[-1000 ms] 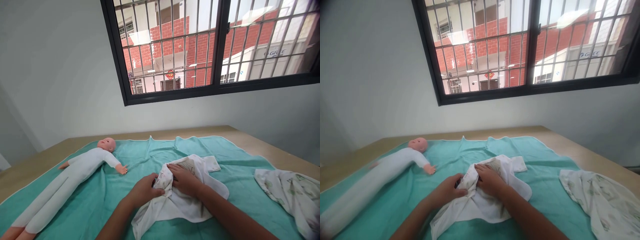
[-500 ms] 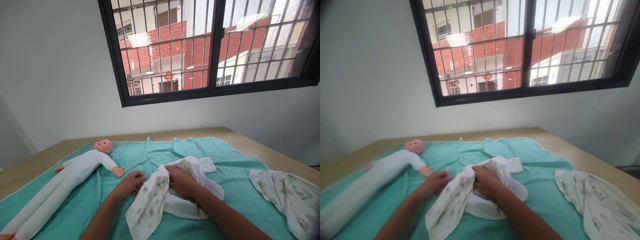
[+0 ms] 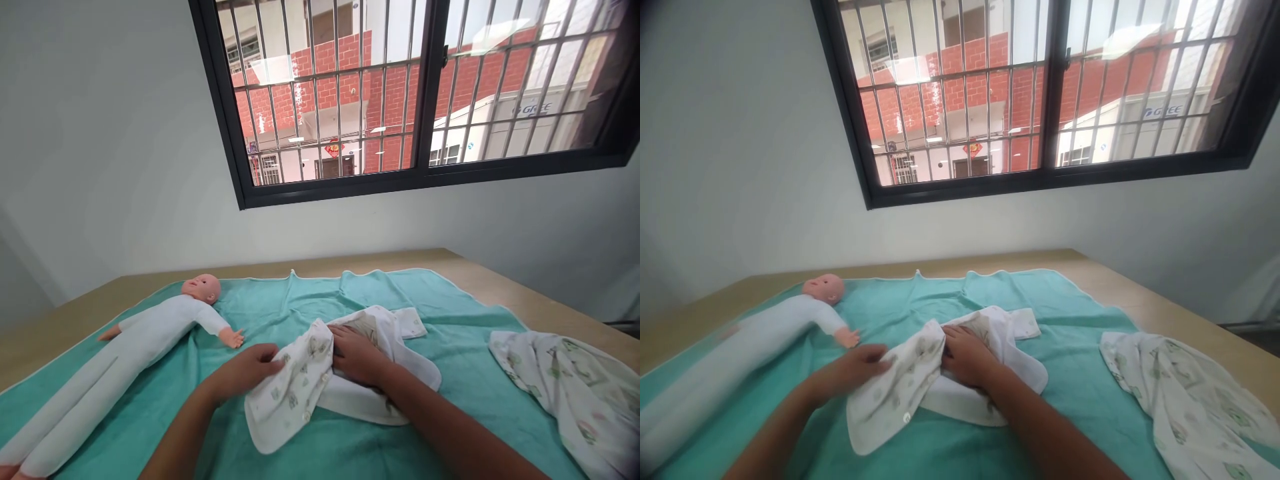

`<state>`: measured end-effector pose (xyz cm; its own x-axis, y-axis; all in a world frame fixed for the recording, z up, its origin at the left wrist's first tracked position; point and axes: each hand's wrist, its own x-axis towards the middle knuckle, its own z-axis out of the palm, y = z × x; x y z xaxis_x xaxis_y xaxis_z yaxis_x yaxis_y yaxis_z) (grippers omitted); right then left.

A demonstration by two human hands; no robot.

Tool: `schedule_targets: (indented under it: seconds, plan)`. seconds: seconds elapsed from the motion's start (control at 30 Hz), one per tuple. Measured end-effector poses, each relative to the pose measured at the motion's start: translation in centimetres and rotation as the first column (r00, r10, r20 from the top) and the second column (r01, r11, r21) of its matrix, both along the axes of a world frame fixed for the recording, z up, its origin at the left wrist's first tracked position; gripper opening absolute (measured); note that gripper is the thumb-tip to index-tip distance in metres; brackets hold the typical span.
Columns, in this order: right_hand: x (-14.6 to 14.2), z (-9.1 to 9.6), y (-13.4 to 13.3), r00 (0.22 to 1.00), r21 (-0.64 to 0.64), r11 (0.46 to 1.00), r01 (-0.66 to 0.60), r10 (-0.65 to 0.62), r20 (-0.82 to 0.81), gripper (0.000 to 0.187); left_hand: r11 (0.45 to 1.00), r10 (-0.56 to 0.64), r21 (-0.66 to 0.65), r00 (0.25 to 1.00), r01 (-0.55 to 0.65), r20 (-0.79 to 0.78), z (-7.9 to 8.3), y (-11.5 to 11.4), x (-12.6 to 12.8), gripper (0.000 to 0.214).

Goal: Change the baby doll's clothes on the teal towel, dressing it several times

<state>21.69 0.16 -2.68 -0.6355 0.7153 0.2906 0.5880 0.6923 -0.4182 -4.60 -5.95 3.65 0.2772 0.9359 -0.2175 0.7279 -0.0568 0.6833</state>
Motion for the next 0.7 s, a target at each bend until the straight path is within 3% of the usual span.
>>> schedule_targets:
  seconds: [0.17, 0.27, 0.33, 0.43, 0.5, 0.57, 0.7]
  plan:
    - [-0.1, 0.3, 0.0, 1.0, -0.016, 1.0, 0.002, -0.002, 0.022, 0.047, 0.971, 0.192, 0.142, 0.981, -0.193, 0.027, -1.9, 1.8, -1.1, 0.037]
    - [-0.1, 0.4, -0.1, 1.0, -0.023, 1.0, 0.004, -0.004, 0.006, 0.048, 0.959, 0.25, 0.119, 0.966, -0.257, 0.068, -2.0, 1.9, -1.2, 0.04]
    - [-0.1, 0.4, -0.2, 1.0, -0.015, 1.0, 0.003, -0.003, -0.007, 0.049, 0.983, 0.162, 0.075, 0.984, -0.168, 0.079, -1.4, 1.4, -1.1, 0.041]
    - [-0.1, 0.3, -0.2, 1.0, -0.005, 1.0, 0.002, -0.002, -0.014, 0.049, 0.993, -0.118, 0.002, 0.992, 0.118, 0.041, -0.6, 0.2, -0.7, 0.041]
    - [-0.1, 0.2, -0.1, 1.0, -0.006, 1.0, 0.007, -0.007, -0.012, 0.05, 0.987, -0.155, 0.022, 0.987, 0.156, -0.049, -0.6, -0.3, -0.3, 0.05]
    - [-0.1, 0.1, 0.0, 1.0, -0.008, 1.0, 0.011, -0.012, -0.008, 0.051, 0.986, -0.056, 0.142, 0.981, 0.084, -0.187, -1.0, -0.4, 0.3, 0.047]
    - [-0.1, 0.2, 0.0, 1.0, -0.006, 1.0, 0.002, -0.002, 0.008, 0.049, 0.914, 0.218, 0.404, 0.891, -0.042, -0.399, -2.1, 0.3, 0.9, 0.033]
